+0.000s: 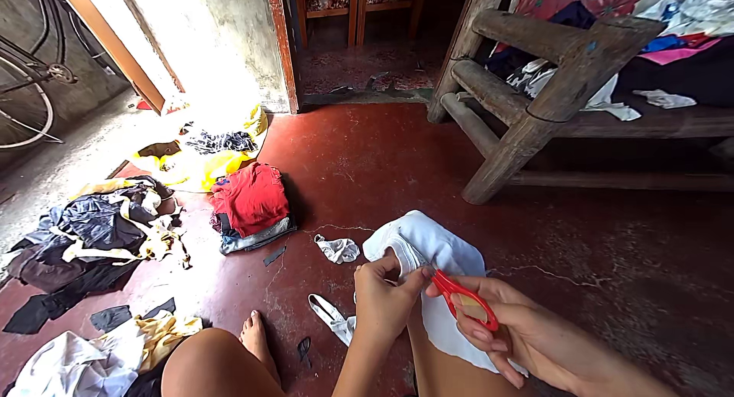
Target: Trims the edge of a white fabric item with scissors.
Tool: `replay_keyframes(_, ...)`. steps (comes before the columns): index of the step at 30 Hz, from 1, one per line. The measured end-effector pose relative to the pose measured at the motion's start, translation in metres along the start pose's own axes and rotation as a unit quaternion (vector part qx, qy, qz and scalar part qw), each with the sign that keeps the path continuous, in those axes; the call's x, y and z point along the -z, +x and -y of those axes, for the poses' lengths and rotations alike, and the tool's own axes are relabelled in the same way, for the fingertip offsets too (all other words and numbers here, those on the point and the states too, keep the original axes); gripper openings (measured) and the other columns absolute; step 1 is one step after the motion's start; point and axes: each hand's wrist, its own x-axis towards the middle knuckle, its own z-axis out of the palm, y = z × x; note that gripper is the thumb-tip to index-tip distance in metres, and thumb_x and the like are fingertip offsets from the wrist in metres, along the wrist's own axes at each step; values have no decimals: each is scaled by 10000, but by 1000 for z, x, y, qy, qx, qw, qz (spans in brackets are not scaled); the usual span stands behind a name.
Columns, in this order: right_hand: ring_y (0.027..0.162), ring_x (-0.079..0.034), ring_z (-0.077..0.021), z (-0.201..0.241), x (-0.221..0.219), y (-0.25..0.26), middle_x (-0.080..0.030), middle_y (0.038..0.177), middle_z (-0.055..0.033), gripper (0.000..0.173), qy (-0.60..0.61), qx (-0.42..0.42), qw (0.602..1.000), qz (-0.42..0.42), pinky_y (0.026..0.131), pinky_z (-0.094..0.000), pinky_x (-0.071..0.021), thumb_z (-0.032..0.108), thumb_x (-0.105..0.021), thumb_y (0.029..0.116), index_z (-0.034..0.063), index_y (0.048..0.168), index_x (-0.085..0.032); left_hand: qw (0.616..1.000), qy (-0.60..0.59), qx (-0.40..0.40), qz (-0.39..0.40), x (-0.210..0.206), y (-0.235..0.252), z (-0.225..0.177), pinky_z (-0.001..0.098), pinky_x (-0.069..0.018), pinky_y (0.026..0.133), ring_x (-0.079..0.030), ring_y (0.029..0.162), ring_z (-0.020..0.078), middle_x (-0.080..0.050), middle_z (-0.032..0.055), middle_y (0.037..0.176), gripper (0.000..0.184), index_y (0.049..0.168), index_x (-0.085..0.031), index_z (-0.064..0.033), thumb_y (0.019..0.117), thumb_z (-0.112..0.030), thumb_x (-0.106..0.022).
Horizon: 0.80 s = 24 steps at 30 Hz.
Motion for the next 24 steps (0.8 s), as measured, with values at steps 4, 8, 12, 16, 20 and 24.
replay_keyframes(4,425,-518,-19,-1,2,0,-484,597,85,213,-3,0,1000,4,374,-199,-487,272,-622,939,178,1124,-673,997,24,-48,-61,-2,-2,-1,248,-606,623,-701,677,77,-727,24,798,171,887,-751,-59,820,-201,-818)
replay_keyframes(8,419,-515,-17,0,-4,-1,-484,590,86,195,-1,11,1000,-9,365,-199,-483,235,-591,945,177,1111,-677,989,53,-88,-102,-7,-1,4,231,-597,617,-689,680,58,-717,9,803,177,888,-763,-66,804,-211,-820)
replay_keyframes(12,419,-524,-17,1,-6,-2,-482,587,87,190,-2,12,1000,-10,368,-204,-494,245,-598,950,179,1112,-673,984,79,-102,-120,-8,2,3,230,-578,604,-667,657,41,-699,-17,759,152,839,-760,-84,816,-230,-796)
replay_keyframes(16,421,-524,-20,0,-7,-4,-487,589,91,188,-19,14,1000,-18,366,-206,-492,232,-604,946,180,1114,-669,984,81,-107,-120,-8,4,2,234,-582,595,-667,637,41,-693,-15,725,128,806,-753,-83,837,-206,-770)
replay_keyframes(20,438,-531,-28,-1,-7,-6,-506,608,90,205,-43,11,999,-31,378,-208,-495,218,-611,937,174,1131,-659,988,58,-92,-108,-8,6,0,220,-573,565,-661,588,25,-700,3,668,123,772,-753,-70,862,-154,-744)
replay_keyframes(24,573,-641,-71,-5,2,-8,-598,732,72,310,-85,-14,996,33,458,-253,-564,249,-589,954,217,1262,-567,997,11,-34,-62,-5,6,-2,228,-567,579,-654,579,36,-697,13,665,106,780,-744,-58,858,-128,-757)
